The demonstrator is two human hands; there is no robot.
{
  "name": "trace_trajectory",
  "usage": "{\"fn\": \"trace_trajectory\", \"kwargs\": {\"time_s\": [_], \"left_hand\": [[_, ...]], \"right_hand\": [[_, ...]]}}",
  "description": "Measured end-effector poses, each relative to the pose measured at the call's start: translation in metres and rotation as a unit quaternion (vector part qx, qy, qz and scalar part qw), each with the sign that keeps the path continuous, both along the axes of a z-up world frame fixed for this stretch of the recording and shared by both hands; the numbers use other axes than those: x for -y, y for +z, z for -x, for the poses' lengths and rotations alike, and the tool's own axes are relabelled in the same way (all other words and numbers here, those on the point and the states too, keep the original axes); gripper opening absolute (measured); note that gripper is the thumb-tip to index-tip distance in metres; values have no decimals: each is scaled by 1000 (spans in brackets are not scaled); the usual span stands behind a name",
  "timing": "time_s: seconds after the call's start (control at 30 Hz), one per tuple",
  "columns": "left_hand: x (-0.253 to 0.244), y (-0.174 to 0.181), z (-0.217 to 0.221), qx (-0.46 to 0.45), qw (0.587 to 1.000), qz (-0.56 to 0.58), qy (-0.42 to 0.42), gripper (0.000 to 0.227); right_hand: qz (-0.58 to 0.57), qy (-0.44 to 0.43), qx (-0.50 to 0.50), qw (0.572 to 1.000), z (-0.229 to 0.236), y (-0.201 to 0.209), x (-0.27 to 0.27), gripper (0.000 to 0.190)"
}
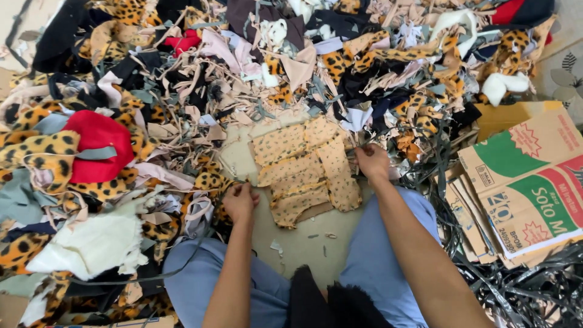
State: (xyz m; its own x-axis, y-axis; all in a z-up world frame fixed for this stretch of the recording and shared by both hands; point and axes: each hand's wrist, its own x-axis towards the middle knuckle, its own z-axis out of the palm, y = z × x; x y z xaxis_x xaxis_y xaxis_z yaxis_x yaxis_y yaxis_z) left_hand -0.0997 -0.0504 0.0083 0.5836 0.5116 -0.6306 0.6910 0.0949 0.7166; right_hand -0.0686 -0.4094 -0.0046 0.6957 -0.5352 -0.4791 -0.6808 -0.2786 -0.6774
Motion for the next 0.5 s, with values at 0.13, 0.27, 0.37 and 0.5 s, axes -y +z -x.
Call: {"fn": "trace_trajectory", "kwargs": {"time_s": [0.13, 0.27, 0.37, 0.5], "left_hand": [[-5, -3, -2, 0, 999, -21, -30, 13], [1, 23, -1, 2, 999, -24, -47, 21], [6, 34, 5, -11, 997, -17, -74, 27], [15, 46, 17, -13, 993, -1, -114, 23]], "right_hand": [[-9, -15, -7, 1000, 6, 13, -8, 33], [-68, -28, -13, 997, 13, 31, -18, 44], [-69, 1, -21, 997, 17, 41, -24, 48], [-51, 32, -43, 997, 22, 45, -28, 51]]}}
